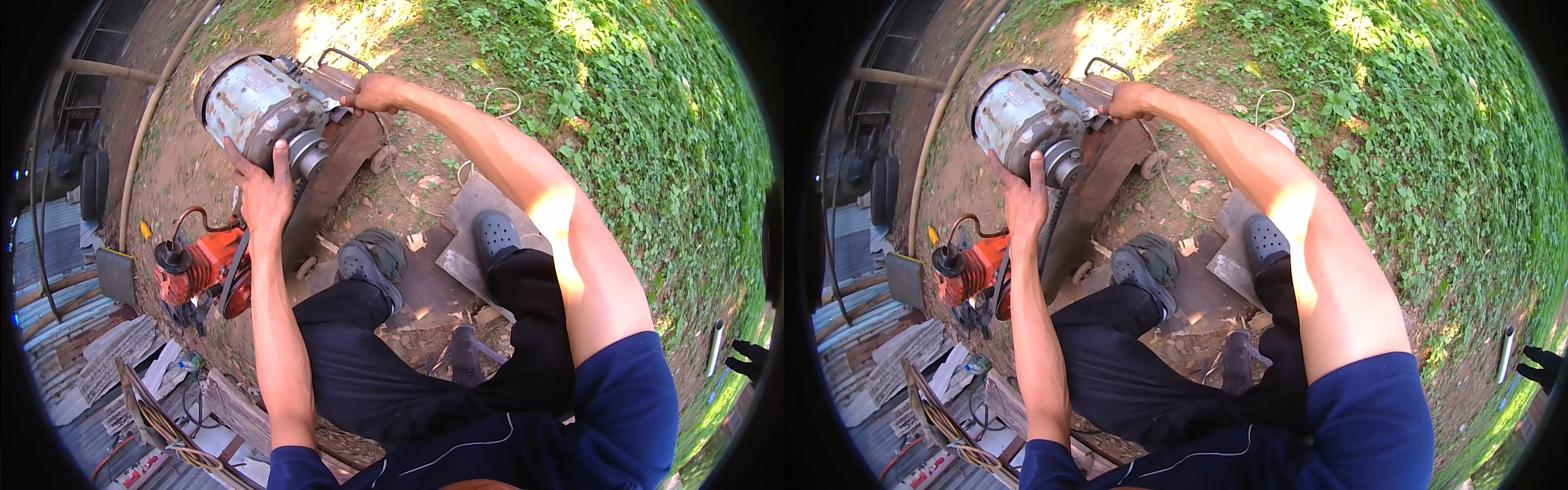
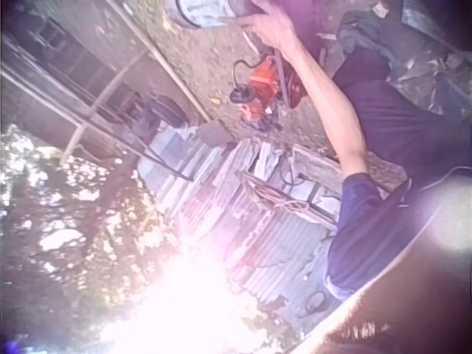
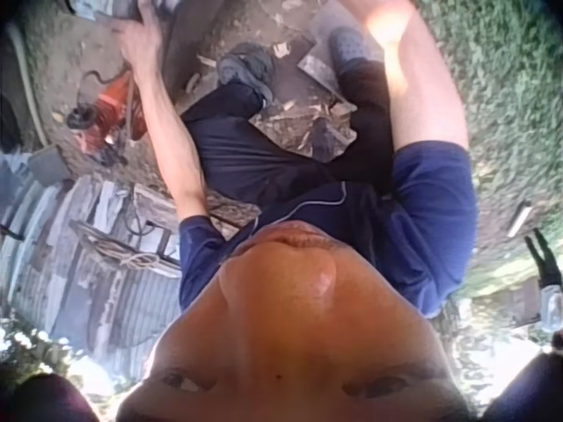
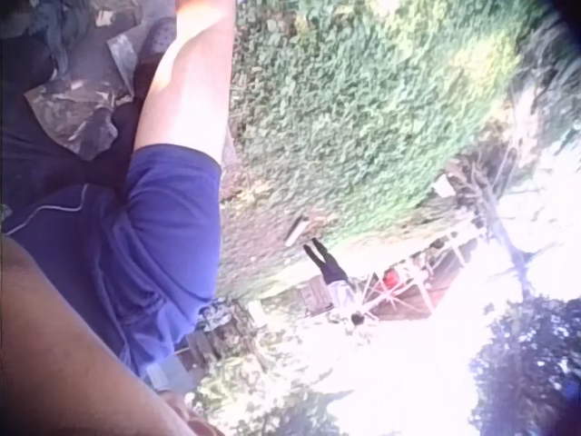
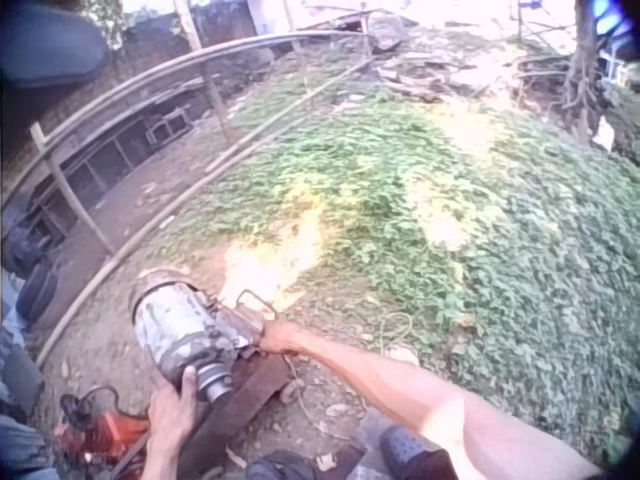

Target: The person uses a wrench to tighten or loosen bolts on an air compressor motor and then untangles a power cord.

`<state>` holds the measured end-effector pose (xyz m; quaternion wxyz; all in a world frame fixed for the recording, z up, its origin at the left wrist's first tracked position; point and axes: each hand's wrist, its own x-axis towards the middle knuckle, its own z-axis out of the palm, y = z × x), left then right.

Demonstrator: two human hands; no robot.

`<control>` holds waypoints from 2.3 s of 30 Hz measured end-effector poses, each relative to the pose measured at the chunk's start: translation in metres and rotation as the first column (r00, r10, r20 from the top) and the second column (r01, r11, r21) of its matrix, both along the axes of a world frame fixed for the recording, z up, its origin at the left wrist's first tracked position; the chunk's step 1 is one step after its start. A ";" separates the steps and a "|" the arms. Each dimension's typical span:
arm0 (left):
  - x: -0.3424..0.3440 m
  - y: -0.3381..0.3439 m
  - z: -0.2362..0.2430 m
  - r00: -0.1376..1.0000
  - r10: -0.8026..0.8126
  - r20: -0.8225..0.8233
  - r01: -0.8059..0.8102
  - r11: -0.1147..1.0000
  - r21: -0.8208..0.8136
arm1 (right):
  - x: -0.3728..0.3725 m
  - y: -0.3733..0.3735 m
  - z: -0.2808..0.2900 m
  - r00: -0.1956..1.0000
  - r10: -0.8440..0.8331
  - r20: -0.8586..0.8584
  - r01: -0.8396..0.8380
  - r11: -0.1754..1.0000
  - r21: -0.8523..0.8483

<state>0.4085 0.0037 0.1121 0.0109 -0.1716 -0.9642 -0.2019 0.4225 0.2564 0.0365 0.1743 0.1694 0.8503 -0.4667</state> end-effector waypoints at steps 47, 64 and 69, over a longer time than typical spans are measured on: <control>-0.005 -0.002 -0.003 0.997 -0.075 0.017 0.074 0.996 0.050 | -0.010 0.021 0.008 0.933 0.307 -0.189 -0.127 0.770 0.625; 0.000 -0.017 0.031 0.946 -0.192 0.259 0.197 0.980 0.006 | 0.034 -0.029 -0.003 0.942 0.104 -0.320 0.144 0.735 0.663; -0.003 -0.027 0.029 0.927 -0.251 0.277 0.247 0.968 0.049 | 0.038 -0.064 -0.006 0.933 -0.128 -0.336 0.311 0.756 0.575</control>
